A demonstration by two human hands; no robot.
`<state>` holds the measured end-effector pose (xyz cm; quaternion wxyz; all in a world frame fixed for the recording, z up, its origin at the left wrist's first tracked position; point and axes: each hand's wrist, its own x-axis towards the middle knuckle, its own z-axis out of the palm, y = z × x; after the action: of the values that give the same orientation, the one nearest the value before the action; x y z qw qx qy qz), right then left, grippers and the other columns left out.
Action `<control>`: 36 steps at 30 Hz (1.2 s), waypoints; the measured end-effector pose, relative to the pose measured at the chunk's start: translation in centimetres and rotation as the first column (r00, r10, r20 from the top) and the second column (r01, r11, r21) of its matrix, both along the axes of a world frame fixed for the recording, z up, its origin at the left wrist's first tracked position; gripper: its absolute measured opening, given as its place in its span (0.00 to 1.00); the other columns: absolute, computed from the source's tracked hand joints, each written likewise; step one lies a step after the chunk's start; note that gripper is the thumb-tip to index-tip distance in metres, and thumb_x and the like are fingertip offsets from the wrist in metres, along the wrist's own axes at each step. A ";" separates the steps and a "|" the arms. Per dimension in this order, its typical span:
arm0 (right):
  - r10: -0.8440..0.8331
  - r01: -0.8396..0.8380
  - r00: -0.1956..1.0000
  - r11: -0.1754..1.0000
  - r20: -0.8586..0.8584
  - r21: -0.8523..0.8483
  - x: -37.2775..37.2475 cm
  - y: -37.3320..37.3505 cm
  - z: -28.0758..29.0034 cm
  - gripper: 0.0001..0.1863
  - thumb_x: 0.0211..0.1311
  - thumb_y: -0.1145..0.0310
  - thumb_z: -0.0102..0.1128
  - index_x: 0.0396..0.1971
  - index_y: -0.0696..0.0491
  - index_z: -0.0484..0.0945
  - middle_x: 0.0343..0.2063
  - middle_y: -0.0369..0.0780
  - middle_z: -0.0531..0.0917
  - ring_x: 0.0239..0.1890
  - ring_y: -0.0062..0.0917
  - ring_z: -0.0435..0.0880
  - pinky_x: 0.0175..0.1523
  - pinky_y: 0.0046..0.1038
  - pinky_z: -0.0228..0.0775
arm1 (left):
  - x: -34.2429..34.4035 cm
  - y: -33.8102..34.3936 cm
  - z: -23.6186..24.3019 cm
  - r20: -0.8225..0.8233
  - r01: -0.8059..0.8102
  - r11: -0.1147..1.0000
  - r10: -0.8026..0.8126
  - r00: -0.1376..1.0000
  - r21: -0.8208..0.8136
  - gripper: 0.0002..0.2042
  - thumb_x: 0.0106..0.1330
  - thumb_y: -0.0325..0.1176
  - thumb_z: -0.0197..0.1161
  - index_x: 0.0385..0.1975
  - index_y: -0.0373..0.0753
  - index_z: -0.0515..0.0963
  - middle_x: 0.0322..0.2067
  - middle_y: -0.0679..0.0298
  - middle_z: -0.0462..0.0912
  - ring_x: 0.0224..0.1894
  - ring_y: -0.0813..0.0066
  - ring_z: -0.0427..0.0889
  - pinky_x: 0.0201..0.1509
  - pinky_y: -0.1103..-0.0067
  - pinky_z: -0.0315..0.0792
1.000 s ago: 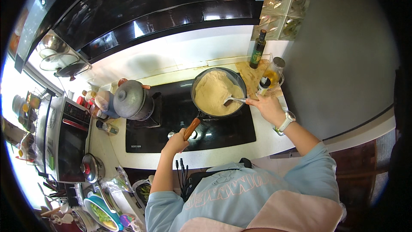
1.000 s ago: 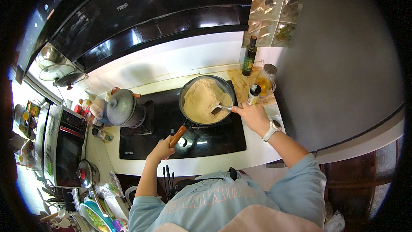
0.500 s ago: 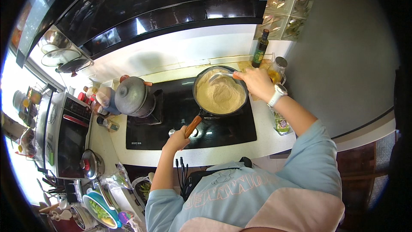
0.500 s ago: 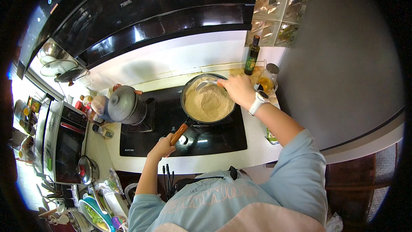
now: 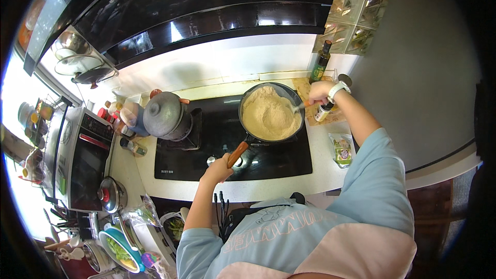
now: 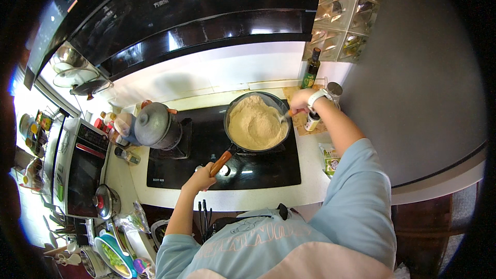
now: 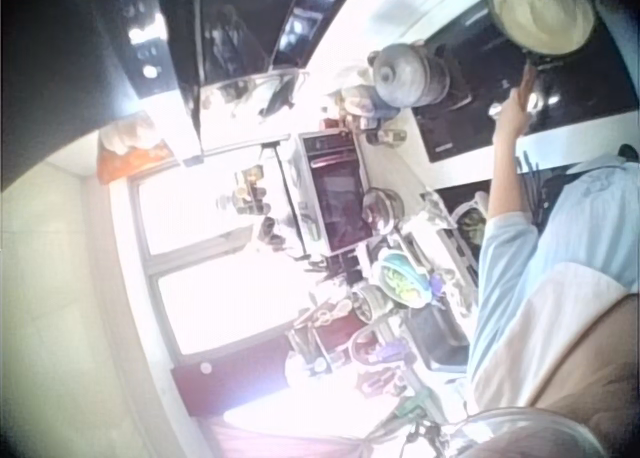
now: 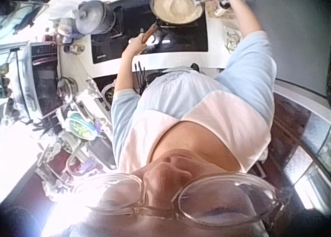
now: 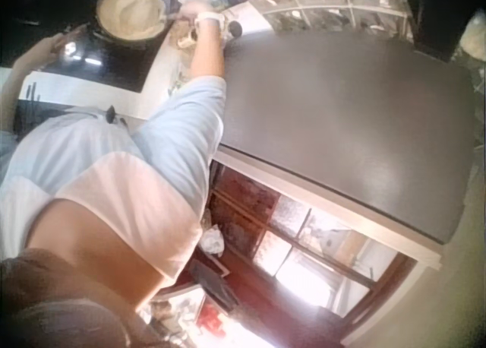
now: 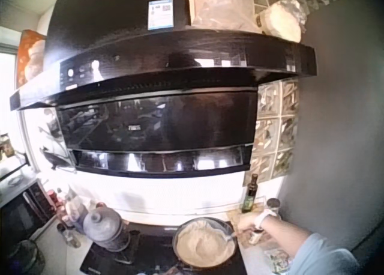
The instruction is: The person stirs a thick, light-colored mixture in a pan on an electric stovetop using a spatula. The person holds the pan handle with the left hand and stirs continuously with the right hand.
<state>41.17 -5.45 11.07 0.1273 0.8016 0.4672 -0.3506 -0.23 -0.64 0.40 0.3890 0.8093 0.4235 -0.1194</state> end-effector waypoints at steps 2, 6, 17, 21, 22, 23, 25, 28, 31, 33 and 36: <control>-0.352 0.296 0.902 0.926 -0.249 -0.236 1.0 -1.1 -0.7 0.11 0.60 0.63 0.55 0.22 0.53 0.75 0.12 0.34 0.72 0.08 0.14 0.60 0.12 0.22 0.50 | 0.0 0.0 -0.1 0.005 0.006 1.000 -0.006 1.000 0.009 0.20 0.55 0.27 0.59 0.48 0.37 0.66 0.21 0.53 0.78 0.16 0.64 0.78 0.20 0.72 0.73; -0.543 0.457 0.712 0.840 -0.446 -0.294 0.9 -3.5 -4.3 0.10 0.64 0.59 0.51 0.32 0.51 0.73 0.14 0.33 0.72 0.08 0.10 0.57 0.11 0.16 0.46 | -0.1 0.1 -0.2 0.017 -0.001 1.000 0.001 1.000 0.001 0.19 0.55 0.28 0.60 0.47 0.37 0.66 0.20 0.54 0.77 0.15 0.66 0.77 0.18 0.73 0.72; -0.563 0.666 0.341 0.710 -0.753 -0.229 -4.0 -3.5 -10.6 0.10 0.68 0.59 0.49 0.39 0.50 0.71 0.17 0.34 0.71 0.10 0.09 0.59 0.13 0.13 0.48 | 0.0 0.0 0.4 0.019 0.009 1.000 -0.009 1.000 0.010 0.20 0.53 0.27 0.59 0.48 0.36 0.66 0.22 0.52 0.79 0.17 0.63 0.79 0.22 0.71 0.73; -0.514 0.650 0.368 0.738 -0.775 -0.181 -2.9 -5.1 -9.9 0.11 0.67 0.59 0.50 0.42 0.50 0.71 0.18 0.34 0.71 0.11 0.10 0.59 0.13 0.14 0.47 | 0.0 0.0 0.3 0.028 0.003 1.000 -0.003 1.000 -0.013 0.20 0.53 0.27 0.59 0.47 0.36 0.66 0.21 0.52 0.79 0.17 0.63 0.79 0.21 0.71 0.73; -0.514 0.649 0.393 0.742 -0.762 -0.165 -2.4 -5.7 -9.6 0.12 0.67 0.59 0.50 0.43 0.50 0.71 0.18 0.34 0.71 0.11 0.11 0.59 0.13 0.15 0.47 | -0.1 0.0 0.3 0.040 0.012 1.000 -0.012 0.999 0.007 0.20 0.53 0.27 0.59 0.48 0.36 0.66 0.21 0.52 0.79 0.17 0.63 0.79 0.21 0.71 0.73; -0.481 0.641 0.450 0.761 -0.752 -0.103 -2.0 -6.4 -9.3 0.14 0.66 0.60 0.52 0.45 0.51 0.74 0.17 0.33 0.70 0.11 0.11 0.58 0.13 0.16 0.47 | -0.1 0.0 0.2 0.039 0.007 1.000 -0.008 0.999 0.008 0.20 0.53 0.27 0.59 0.48 0.36 0.66 0.21 0.52 0.79 0.17 0.63 0.79 0.21 0.71 0.73; -0.387 0.629 0.518 0.777 -0.763 0.033 -1.7 -7.5 -8.7 0.15 0.66 0.59 0.52 0.47 0.50 0.76 0.16 0.31 0.68 0.11 0.11 0.57 0.13 0.16 0.47 | -0.2 0.0 0.2 0.037 0.008 1.000 -0.008 0.999 0.002 0.20 0.53 0.26 0.59 0.48 0.36 0.66 0.21 0.52 0.79 0.16 0.63 0.79 0.21 0.71 0.72; -0.119 0.337 0.908 0.778 -0.401 0.531 -2.6 -8.6 -7.8 0.17 0.62 0.61 0.55 0.50 0.47 0.79 0.16 0.36 0.75 0.14 0.22 0.72 0.18 0.26 0.61 | -0.1 0.1 0.1 0.039 0.022 1.000 -0.021 0.999 -0.006 0.21 0.53 0.26 0.59 0.49 0.35 0.66 0.21 0.52 0.79 0.16 0.64 0.79 0.20 0.71 0.72; 0.096 -0.278 0.951 0.686 0.295 0.672 -4.9 -9.9 -6.2 0.18 0.57 0.64 0.58 0.49 0.44 0.79 0.25 0.46 0.83 0.27 0.36 0.83 0.29 0.38 0.71 | -0.1 0.1 0.0 0.048 0.020 1.000 -0.020 0.999 -0.006 0.21 0.54 0.26 0.59 0.49 0.35 0.65 0.20 0.52 0.78 0.15 0.63 0.78 0.20 0.71 0.72; 0.181 -0.428 0.887 0.667 0.424 0.610 -5.4 -10.4 -4.1 0.17 0.57 0.64 0.58 0.48 0.43 0.79 0.23 0.45 0.82 0.26 0.35 0.83 0.28 0.37 0.71 | -0.2 0.1 -0.1 0.051 0.003 1.000 -0.002 0.999 -0.026 0.21 0.54 0.26 0.59 0.49 0.35 0.65 0.20 0.52 0.78 0.15 0.63 0.78 0.20 0.71 0.72; 0.236 -0.614 0.740 0.619 0.630 0.489 -6.1 -10.0 -1.3 0.16 0.59 0.68 0.54 0.47 0.41 0.79 0.24 0.43 0.81 0.25 0.33 0.83 0.26 0.34 0.71 | -0.3 0.2 -0.3 0.057 0.004 1.000 -0.002 0.998 -0.028 0.20 0.54 0.27 0.58 0.48 0.35 0.65 0.21 0.51 0.79 0.16 0.62 0.79 0.20 0.70 0.72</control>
<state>35.07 -15.40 9.77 0.0309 0.7124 0.6927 0.1086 -0.50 -0.45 0.14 0.4120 0.8076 0.4092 -0.1028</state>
